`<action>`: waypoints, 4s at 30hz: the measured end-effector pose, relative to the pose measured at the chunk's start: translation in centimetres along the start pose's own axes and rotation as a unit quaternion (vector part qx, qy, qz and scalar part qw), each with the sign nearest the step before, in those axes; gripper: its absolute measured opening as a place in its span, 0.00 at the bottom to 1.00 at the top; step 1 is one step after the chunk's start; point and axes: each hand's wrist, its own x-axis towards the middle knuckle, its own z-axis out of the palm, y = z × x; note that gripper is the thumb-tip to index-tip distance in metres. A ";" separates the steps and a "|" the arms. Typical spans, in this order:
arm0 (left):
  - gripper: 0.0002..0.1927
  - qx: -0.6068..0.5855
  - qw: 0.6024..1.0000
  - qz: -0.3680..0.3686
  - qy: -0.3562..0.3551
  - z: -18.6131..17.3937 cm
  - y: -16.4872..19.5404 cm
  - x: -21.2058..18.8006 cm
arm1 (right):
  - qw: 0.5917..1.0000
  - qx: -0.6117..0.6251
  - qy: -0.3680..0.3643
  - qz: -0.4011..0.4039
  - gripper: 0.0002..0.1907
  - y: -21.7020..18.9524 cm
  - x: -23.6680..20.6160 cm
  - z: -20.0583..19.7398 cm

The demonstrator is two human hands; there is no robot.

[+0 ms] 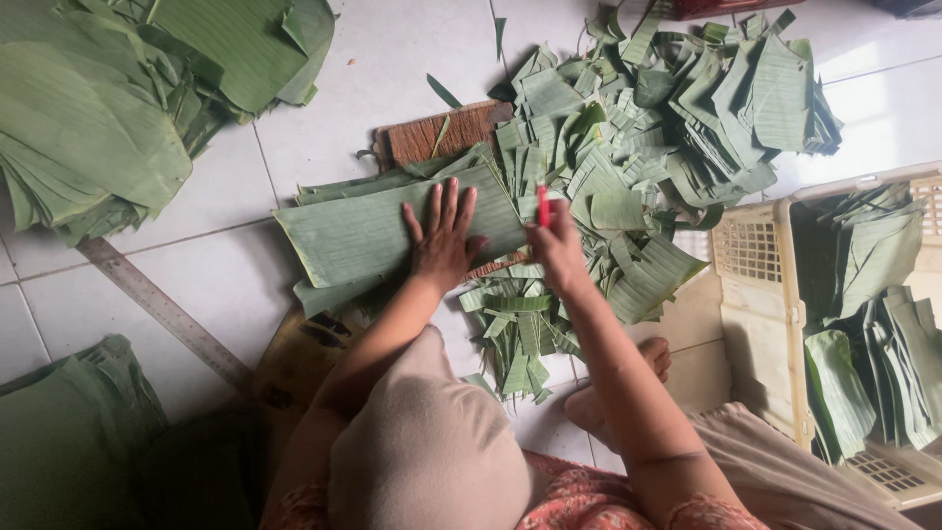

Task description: The person sits on the floor cutting banana leaves into uniform rectangles. They smooth each leaf, align it over a printed paper size guide on a wooden board, trim the edges with a small red knife, stack the cut leaves, and place finished stacks into plastic crates.

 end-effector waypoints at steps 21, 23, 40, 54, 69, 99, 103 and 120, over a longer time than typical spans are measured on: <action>0.41 -0.005 0.997 -0.055 -0.052 0.0 -0.1 0.9 | 0.862 -0.496 0.005 -0.106 0.15 2.9 0.8 5.8; 0.41 -0.004 0.996 -0.062 -0.069 0.0 -0.1 1.1 | 0.866 -0.495 -0.019 -0.066 0.18 2.6 1.3 5.8; 0.42 -0.001 0.985 -0.126 -0.115 -1.3 1.1 1.5 | 0.855 -0.516 -0.049 -0.011 0.16 7.8 -9.1 -0.5; 0.39 0.003 0.974 -0.140 -0.180 -2.8 1.5 2.4 | 0.869 -0.493 -0.044 -0.026 0.16 -0.8 2.8 6.3; 0.38 0.020 0.987 -0.115 -0.112 -1.0 0.9 1.9 | 0.871 -0.485 -0.067 -0.043 0.18 0.9 6.0 6.5; 0.38 0.001 0.978 -0.137 -0.158 -2.0 1.3 2.0 | 0.871 -0.487 -0.072 -0.009 0.16 0.1 5.7 5.9; 0.39 0.016 0.979 -0.132 -0.153 -1.6 1.2 1.9 | 0.867 -0.492 -0.084 -0.011 0.16 -0.2 6.9 6.2; 0.43 -0.008 0.984 -0.131 -0.121 -2.3 1.4 1.7 | 0.880 -0.469 -0.046 -0.060 0.12 4.2 -8.8 -0.8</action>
